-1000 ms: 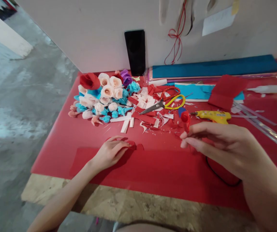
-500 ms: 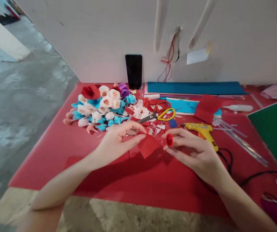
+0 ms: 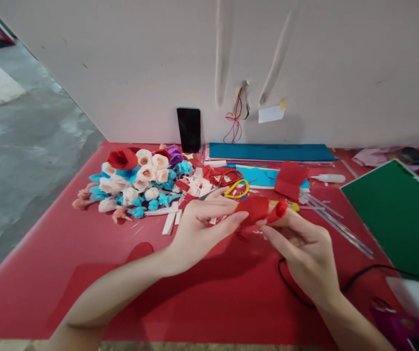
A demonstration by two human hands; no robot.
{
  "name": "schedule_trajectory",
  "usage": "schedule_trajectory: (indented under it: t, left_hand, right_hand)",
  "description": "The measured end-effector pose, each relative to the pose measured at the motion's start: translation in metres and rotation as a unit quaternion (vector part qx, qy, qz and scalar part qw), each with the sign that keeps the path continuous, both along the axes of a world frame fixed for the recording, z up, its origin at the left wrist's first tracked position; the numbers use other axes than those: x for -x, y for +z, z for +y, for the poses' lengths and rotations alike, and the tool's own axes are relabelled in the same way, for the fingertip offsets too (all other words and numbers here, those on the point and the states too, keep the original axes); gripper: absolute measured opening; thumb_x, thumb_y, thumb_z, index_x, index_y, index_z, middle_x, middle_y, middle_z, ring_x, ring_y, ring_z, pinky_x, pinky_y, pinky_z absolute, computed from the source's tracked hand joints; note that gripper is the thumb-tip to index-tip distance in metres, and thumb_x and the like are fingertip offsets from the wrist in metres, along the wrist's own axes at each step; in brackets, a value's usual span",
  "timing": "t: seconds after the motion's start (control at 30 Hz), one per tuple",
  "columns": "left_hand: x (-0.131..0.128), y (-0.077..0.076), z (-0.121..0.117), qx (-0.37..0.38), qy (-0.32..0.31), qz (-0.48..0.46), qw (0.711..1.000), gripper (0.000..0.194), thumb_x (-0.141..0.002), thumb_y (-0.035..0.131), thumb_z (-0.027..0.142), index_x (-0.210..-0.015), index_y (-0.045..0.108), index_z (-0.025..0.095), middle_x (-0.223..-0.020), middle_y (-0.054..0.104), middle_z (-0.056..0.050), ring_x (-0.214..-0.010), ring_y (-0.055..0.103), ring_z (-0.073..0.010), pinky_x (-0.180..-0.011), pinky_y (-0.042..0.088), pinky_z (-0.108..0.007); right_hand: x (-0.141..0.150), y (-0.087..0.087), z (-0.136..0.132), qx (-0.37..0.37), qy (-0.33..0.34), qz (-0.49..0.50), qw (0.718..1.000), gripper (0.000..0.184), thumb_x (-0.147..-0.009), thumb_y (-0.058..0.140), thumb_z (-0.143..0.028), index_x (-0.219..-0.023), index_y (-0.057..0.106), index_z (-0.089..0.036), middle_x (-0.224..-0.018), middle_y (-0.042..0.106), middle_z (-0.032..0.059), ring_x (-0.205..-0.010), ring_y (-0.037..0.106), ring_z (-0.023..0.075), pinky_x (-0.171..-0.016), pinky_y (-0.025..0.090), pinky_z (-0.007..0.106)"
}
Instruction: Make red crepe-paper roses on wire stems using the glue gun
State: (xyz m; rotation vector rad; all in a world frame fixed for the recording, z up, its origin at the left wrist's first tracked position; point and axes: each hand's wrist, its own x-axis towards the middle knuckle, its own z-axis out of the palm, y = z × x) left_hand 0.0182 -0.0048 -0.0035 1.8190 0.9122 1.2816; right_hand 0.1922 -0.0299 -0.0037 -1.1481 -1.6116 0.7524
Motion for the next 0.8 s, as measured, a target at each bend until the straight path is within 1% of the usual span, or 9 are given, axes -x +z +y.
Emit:
schedule_trajectory:
  t: [0.07, 0.13, 0.2, 0.27, 0.37, 0.43, 0.53, 0.7, 0.8]
  left_hand:
    - [0.0, 0.0, 0.001, -0.02, 0.033, -0.012, 0.999, 0.036, -0.084, 0.058, 0.023, -0.048, 0.058, 0.017, -0.044, 0.049, 0.005, -0.043, 0.041, -0.0065, -0.057, 0.051, -0.027]
    - [0.0, -0.002, 0.001, -0.028, 0.045, -0.03, 0.998, 0.034, -0.083, 0.06, 0.022, -0.049, 0.059, 0.017, -0.046, 0.052, 0.005, -0.045, 0.045, -0.0077, -0.057, 0.051, -0.028]
    - [0.0, -0.004, 0.0, -0.013, 0.025, -0.043, 0.999, 0.027, -0.083, 0.06, 0.021, -0.056, 0.064, 0.018, -0.055, 0.063, 0.003, -0.053, 0.056, -0.0104, -0.06, 0.051, -0.028]
    - [-0.001, -0.007, -0.002, 0.01, -0.01, -0.056, 0.998, 0.019, -0.083, 0.06, 0.02, -0.068, 0.07, 0.02, -0.069, 0.072, 0.001, -0.064, 0.064, -0.0127, -0.069, 0.053, -0.031]
    - [-0.002, -0.011, -0.005, 0.039, -0.049, -0.087, 0.994, 0.016, -0.085, 0.058, 0.019, -0.082, 0.073, 0.024, -0.084, 0.075, 0.0, -0.072, 0.069, -0.0146, -0.08, 0.055, -0.035]
    - [-0.003, -0.012, -0.006, 0.059, -0.072, -0.115, 0.989, 0.018, -0.085, 0.058, 0.017, -0.089, 0.073, 0.026, -0.09, 0.075, 0.0, -0.078, 0.07, -0.0162, -0.082, 0.056, -0.035]
    - [-0.003, -0.011, -0.007, 0.07, -0.091, -0.132, 0.985, 0.021, -0.081, 0.063, 0.014, -0.096, 0.072, 0.026, -0.095, 0.074, -0.001, -0.089, 0.068, -0.018, -0.089, 0.055, -0.037]
    - [-0.002, -0.008, -0.007, 0.062, -0.101, -0.094, 0.989, 0.024, -0.074, 0.07, 0.012, -0.096, 0.071, 0.022, -0.094, 0.073, -0.004, -0.091, 0.066, -0.0188, -0.093, 0.051, -0.038]
    - [-0.002, -0.007, -0.007, 0.051, -0.086, -0.089, 0.991, 0.024, -0.071, 0.073, 0.011, -0.093, 0.073, 0.02, -0.09, 0.074, -0.006, -0.09, 0.067, -0.0199, -0.087, 0.053, -0.037]
  right_hand:
    - [0.001, -0.002, 0.001, -0.021, -0.007, -0.015, 1.0, 0.007, -0.077, 0.063, -0.014, -0.073, 0.064, -0.02, -0.085, 0.067, 0.0009, -0.075, 0.064, 0.0125, -0.06, 0.051, 0.019]
    - [0.003, -0.003, 0.0, -0.04, -0.007, -0.036, 0.999, 0.009, -0.076, 0.064, -0.012, -0.074, 0.065, -0.02, -0.08, 0.067, -0.0002, -0.07, 0.063, 0.0117, -0.059, 0.049, 0.019]
    - [0.005, -0.003, 0.0, -0.053, 0.0, -0.058, 0.997, 0.01, -0.075, 0.065, -0.011, -0.073, 0.065, -0.02, -0.07, 0.066, -0.0014, -0.061, 0.06, 0.0112, -0.054, 0.046, 0.02]
    - [0.006, -0.004, 0.0, -0.06, 0.008, -0.074, 0.995, 0.01, -0.075, 0.065, -0.01, -0.072, 0.065, -0.02, -0.063, 0.063, -0.0021, -0.054, 0.056, 0.0108, -0.049, 0.043, 0.021]
    - [0.006, -0.005, -0.001, -0.063, 0.014, -0.085, 0.994, 0.014, -0.075, 0.063, -0.008, -0.075, 0.065, -0.022, -0.062, 0.06, -0.0036, -0.047, 0.05, 0.009, -0.045, 0.041, 0.021]
    - [0.006, -0.005, -0.001, -0.065, 0.019, -0.085, 0.994, 0.017, -0.075, 0.062, -0.006, -0.077, 0.065, -0.023, -0.064, 0.061, -0.0045, -0.048, 0.05, 0.0083, -0.046, 0.042, 0.02]
    - [0.004, -0.005, -0.001, -0.069, 0.032, -0.08, 0.994, 0.019, -0.075, 0.061, -0.005, -0.076, 0.064, -0.023, -0.068, 0.064, -0.0048, -0.056, 0.057, 0.0093, -0.054, 0.047, 0.019]
    - [0.003, -0.002, 0.001, -0.071, 0.063, -0.055, 0.994, 0.02, -0.077, 0.058, -0.005, -0.077, 0.068, -0.022, -0.081, 0.07, -0.0014, -0.069, 0.066, 0.012, -0.063, 0.053, 0.018]
    - [0.005, -0.002, 0.002, -0.064, 0.083, -0.041, 0.994, 0.023, -0.078, 0.057, -0.003, -0.076, 0.069, -0.022, -0.079, 0.07, -0.0008, -0.07, 0.067, 0.0123, -0.063, 0.053, 0.017]
